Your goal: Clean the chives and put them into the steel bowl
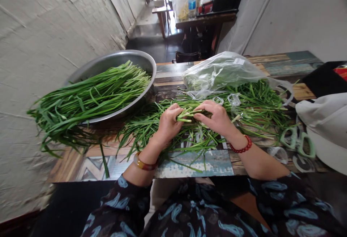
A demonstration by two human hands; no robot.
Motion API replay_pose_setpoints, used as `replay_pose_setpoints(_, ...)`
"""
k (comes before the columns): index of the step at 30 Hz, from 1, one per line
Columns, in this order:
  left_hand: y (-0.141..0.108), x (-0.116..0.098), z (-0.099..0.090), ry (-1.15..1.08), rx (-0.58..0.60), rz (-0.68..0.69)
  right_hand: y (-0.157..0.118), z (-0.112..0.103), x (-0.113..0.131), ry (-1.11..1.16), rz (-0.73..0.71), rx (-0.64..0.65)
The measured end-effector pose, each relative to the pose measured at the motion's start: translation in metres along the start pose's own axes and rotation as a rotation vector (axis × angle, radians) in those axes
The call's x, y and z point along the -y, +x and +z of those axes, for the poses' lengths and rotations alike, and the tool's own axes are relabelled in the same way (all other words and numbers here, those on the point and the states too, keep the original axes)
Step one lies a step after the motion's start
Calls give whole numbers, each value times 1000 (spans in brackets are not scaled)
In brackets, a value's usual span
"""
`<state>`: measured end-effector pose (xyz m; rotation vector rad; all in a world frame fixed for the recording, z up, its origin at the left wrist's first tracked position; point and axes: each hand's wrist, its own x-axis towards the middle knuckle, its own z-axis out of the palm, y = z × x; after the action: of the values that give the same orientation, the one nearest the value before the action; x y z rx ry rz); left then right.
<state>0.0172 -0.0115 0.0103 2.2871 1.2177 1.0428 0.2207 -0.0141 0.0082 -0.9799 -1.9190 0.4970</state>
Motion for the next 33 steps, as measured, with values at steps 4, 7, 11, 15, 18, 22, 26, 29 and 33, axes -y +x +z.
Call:
replay_pose_setpoints(4, 0, 0, 0, 9, 9, 3, -1, 6, -5, -63, -22, -13)
replay_pose_setpoints(7, 0, 0, 0, 22, 2, 7, 0, -2, -12, -230, -39, -20)
replay_pose_setpoints(11, 0, 1, -1, 31, -21, -10, 2, -24, -18, -334, 16, -88)
replay_pose_setpoints(15, -1, 1, 0, 50, -24, -43, 3, -39, -14, -205, -17, 26)
replay_pose_setpoints(18, -1, 1, 0, 57, -24, -49, 3, -40, -10, -187, -56, 117)
replay_pose_setpoints(22, -2, 0, 0, 50, -7, -41, 2, -27, -8, -243, -103, 38)
replay_pose_setpoints(26, -2, -1, -1, 63, 45, -14, -2, -13, -9, -328, -148, 53)
replay_pose_setpoints(29, -2, 0, -1, 75, 75, -1, -3, -7, -10, -320, -129, 42)
replay_pose_setpoints(33, -3, 0, -1, 124, 50, 32, -1, -1, -9, -74, -59, -16)
